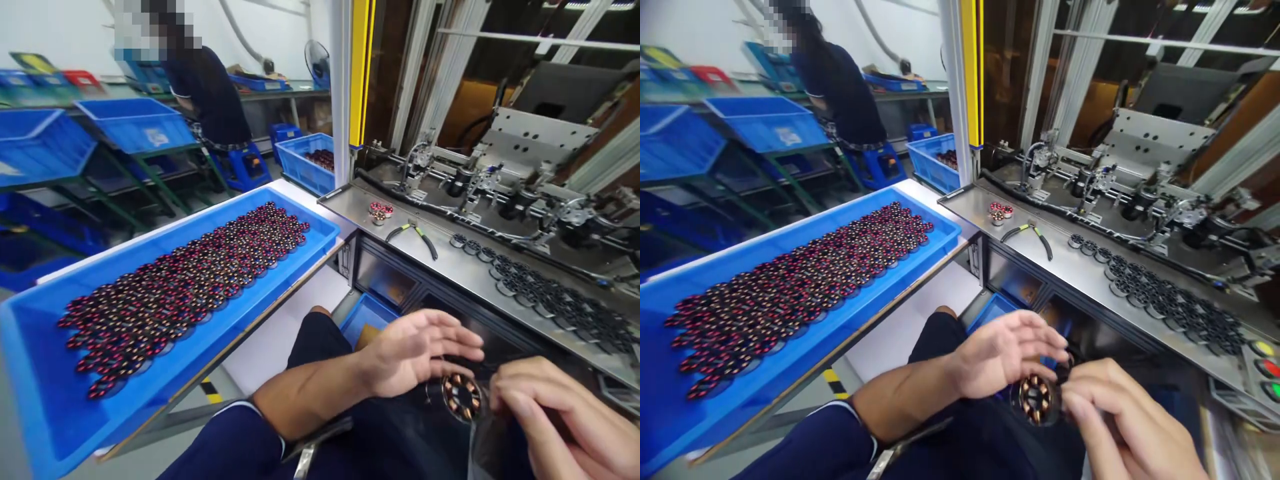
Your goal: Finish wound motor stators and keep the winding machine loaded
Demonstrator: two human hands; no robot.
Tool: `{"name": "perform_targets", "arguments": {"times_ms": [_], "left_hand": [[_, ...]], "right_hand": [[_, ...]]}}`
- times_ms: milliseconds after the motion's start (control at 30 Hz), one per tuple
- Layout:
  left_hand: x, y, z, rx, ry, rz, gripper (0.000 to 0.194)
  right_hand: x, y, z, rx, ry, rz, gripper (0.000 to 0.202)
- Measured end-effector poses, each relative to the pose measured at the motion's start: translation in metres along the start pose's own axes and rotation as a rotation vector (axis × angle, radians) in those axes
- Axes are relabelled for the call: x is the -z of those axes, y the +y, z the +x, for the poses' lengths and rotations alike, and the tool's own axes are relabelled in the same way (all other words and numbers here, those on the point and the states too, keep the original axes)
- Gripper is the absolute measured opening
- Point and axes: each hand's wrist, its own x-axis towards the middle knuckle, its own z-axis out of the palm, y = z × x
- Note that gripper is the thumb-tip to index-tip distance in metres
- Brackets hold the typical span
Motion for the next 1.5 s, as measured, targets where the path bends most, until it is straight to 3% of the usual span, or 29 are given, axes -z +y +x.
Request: {"name": "perform_targets", "arguments": {"times_ms": [33,133,200,233,333,433,533,700,800,967,1100,1233,1400,1500], "left_hand": [[0.005,-0.003,0.004,0.129,-0.056,0.027,0.050],[0.018,-0.008,0.014,0.575,-0.427,0.112,0.076],[0.020,-0.008,0.014,0.644,-0.518,0.141,0.080],[0.019,-0.008,0.012,0.589,-0.473,0.151,0.074],[0.008,-0.007,0.004,0.259,-0.192,0.174,0.051],[-0.003,-0.010,-0.003,-0.040,0.006,0.273,0.050],[-0.008,-0.012,-0.005,-0.191,0.092,0.378,0.051],[-0.007,-0.012,-0.002,-0.260,0.068,0.467,0.039],[-0.005,-0.010,0.001,-0.273,0.078,0.493,0.038],[0.000,-0.004,0.009,-0.256,0.086,0.452,0.039],[-0.002,0.000,0.014,-0.233,0.055,0.404,0.040],[-0.003,0.004,0.016,-0.212,0.028,0.385,0.038],[-0.004,0.011,0.018,-0.219,-0.077,0.467,0.037],[-0.005,0.016,0.021,-0.194,-0.171,0.562,0.038]], "right_hand": [[0.000,-0.002,0.001,0.005,-0.012,0.001,0.008],[-0.001,-0.002,0.002,0.032,-0.028,0.006,0.012],[-0.001,-0.001,0.000,0.048,-0.003,-0.004,0.011],[-0.001,-0.001,-0.001,0.039,0.007,-0.016,0.011],[-0.002,-0.006,0.001,-0.002,0.043,-0.080,0.010],[-0.002,-0.014,0.009,-0.022,0.119,-0.122,0.010],[-0.004,-0.020,0.015,-0.038,0.160,-0.110,0.015],[-0.008,-0.022,0.012,-0.089,0.233,-0.085,0.015],[-0.013,-0.022,0.005,-0.227,0.293,-0.024,0.017],[-0.038,-0.019,-0.004,-0.540,0.173,0.588,0.041],[-0.062,-0.015,-0.013,-0.718,0.106,1.040,0.037],[-0.069,-0.005,-0.019,-0.708,0.102,1.178,0.035],[-0.070,0.005,-0.022,-0.610,0.100,1.248,0.052],[-0.076,0.007,-0.023,-0.577,0.110,1.257,0.041]]}}
